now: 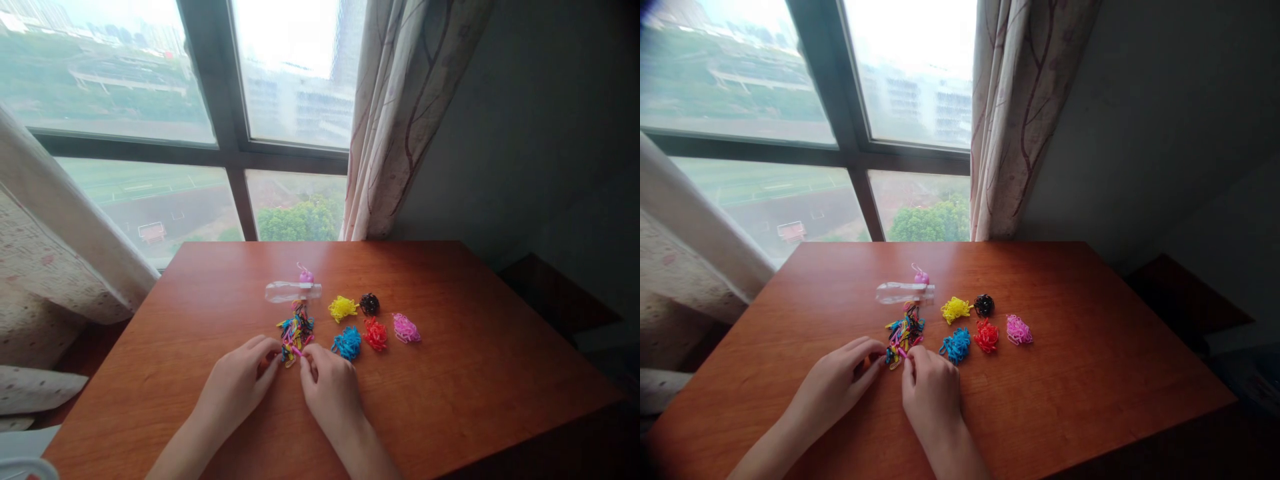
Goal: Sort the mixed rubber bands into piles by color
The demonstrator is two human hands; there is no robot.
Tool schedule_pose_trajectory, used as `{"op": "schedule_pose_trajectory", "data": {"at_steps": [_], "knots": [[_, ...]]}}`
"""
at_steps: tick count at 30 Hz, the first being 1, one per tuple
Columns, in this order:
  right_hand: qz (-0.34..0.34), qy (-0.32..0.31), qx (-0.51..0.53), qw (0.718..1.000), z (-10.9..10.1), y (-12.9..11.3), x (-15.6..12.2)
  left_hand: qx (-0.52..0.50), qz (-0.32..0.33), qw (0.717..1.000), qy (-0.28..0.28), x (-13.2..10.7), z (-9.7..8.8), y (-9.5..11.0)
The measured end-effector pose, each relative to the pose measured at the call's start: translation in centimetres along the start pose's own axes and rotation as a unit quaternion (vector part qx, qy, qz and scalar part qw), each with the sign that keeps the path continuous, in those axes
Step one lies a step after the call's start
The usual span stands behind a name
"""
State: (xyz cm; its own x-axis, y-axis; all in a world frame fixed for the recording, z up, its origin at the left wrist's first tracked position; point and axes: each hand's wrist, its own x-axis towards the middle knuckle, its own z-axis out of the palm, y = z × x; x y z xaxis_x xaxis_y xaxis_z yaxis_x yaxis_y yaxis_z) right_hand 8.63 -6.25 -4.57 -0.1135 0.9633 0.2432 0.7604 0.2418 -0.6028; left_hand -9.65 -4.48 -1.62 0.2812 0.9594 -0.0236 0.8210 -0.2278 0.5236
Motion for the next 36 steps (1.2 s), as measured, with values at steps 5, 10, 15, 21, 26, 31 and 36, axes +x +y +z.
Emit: {"op": "schedule_pose_trajectory", "data": {"at_steps": [5,10,15,21,26,31,36], "knots": [[0.019,0.032,0.076,0.996,-1.1,-0.1,-0.5,0.007,-0.004,1.0,-0.003,0.1,0.0,0.1],[0.04,0.07,0.1,0.992,-3.6,1.7,-1.0,0.026,-0.007,1.0,-0.011,0.1,0.2,-0.2],[0.114,0.159,0.015,0.981,-8.2,7.6,-1.7,0.037,-0.002,0.999,-0.015,0.2,0.2,-0.5],[0.197,0.202,-0.094,0.955,-11.6,14.1,-2.2,0.045,0.002,0.999,-0.019,0.4,0.1,-0.2],[0.209,0.193,-0.121,0.951,-11.5,15.5,-1.9,0.034,0.006,0.999,-0.004,0.5,0.1,-0.2],[0.204,0.188,-0.121,0.953,-11.0,15.6,-1.3,0.023,0.006,1.0,0.004,0.4,0.1,-0.3],[0.209,0.187,-0.115,0.953,-11.2,15.3,-1.1,0.018,0.004,1.0,0.003,0.4,0.1,-0.3]]}}
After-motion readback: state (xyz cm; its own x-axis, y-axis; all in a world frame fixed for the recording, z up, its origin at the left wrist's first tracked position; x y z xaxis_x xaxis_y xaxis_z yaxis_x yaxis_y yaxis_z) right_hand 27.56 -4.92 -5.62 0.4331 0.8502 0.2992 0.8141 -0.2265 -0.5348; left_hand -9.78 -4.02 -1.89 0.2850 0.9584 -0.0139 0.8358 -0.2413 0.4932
